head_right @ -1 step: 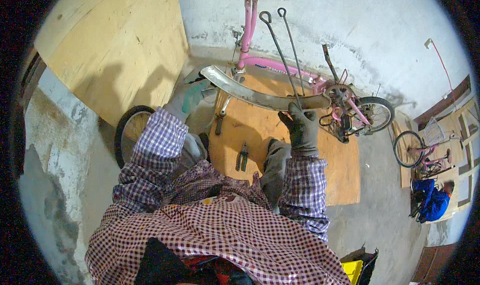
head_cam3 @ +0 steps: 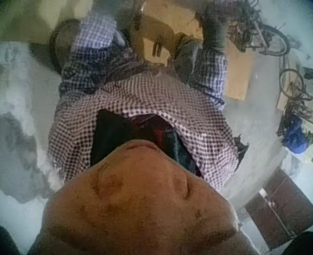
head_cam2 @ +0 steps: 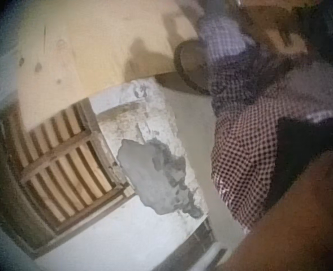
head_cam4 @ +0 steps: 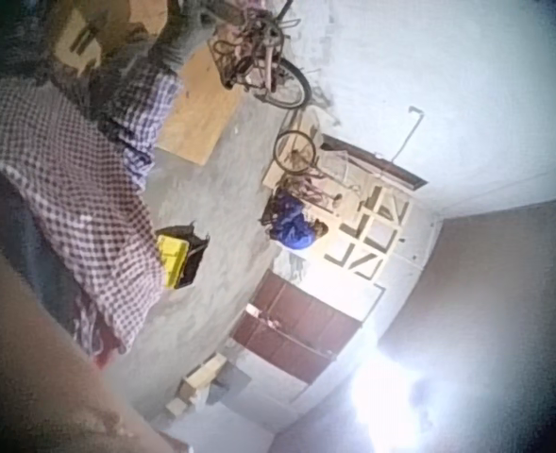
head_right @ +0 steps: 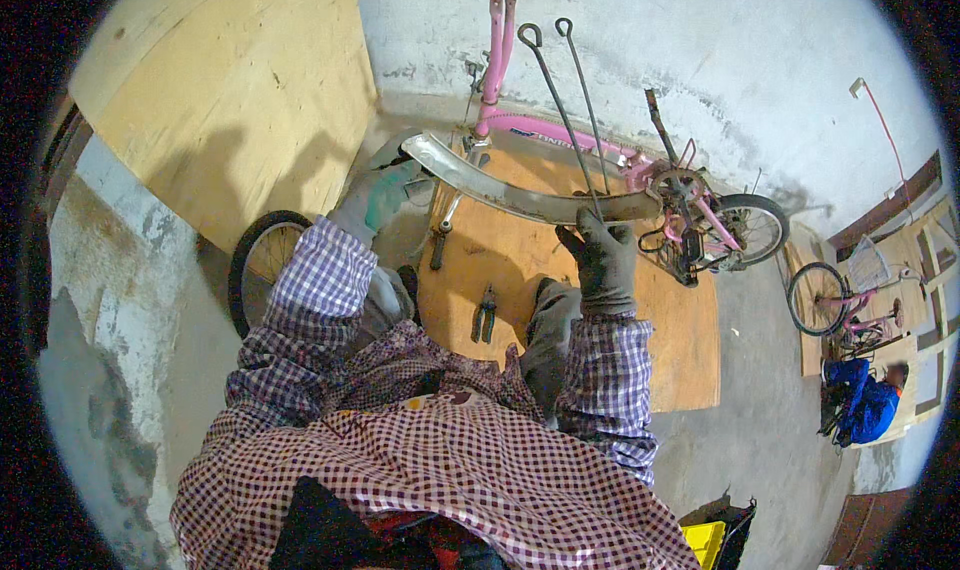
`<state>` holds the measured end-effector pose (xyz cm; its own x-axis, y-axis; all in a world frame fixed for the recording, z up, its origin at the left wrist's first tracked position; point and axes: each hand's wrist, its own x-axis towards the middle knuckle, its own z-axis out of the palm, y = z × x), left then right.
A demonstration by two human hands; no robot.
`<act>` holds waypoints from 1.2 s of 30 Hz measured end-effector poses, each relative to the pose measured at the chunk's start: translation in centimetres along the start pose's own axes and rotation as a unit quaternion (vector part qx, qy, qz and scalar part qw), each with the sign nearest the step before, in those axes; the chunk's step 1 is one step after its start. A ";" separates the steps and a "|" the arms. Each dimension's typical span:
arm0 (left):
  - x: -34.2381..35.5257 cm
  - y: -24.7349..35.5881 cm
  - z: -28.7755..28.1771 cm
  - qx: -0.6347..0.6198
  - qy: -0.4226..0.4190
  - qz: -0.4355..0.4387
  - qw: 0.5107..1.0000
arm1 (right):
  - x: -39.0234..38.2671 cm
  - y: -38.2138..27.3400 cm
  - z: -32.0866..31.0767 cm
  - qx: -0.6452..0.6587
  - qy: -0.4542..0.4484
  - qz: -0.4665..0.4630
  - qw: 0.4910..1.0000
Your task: The person removes the chain from a pink bicycle using pliers, then installs a mudguard onto the front fork and tightens it with a wrench. The person also uses pliers to adjust the chain near the crankset.
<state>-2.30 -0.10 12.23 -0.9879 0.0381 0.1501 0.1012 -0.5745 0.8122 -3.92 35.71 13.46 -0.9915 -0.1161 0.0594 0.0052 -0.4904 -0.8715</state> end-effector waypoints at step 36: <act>-3.1 2.5 -3.3 0.074 0.167 0.093 0.979 | 5.7 -4.9 2.3 0.004 0.085 -0.115 0.990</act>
<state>0.68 -4.35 11.99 -0.9313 -0.3401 0.1306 0.2746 -0.4198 0.8651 -9.34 35.50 19.20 -0.9741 0.1466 0.1721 -0.2228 -0.4944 -0.8402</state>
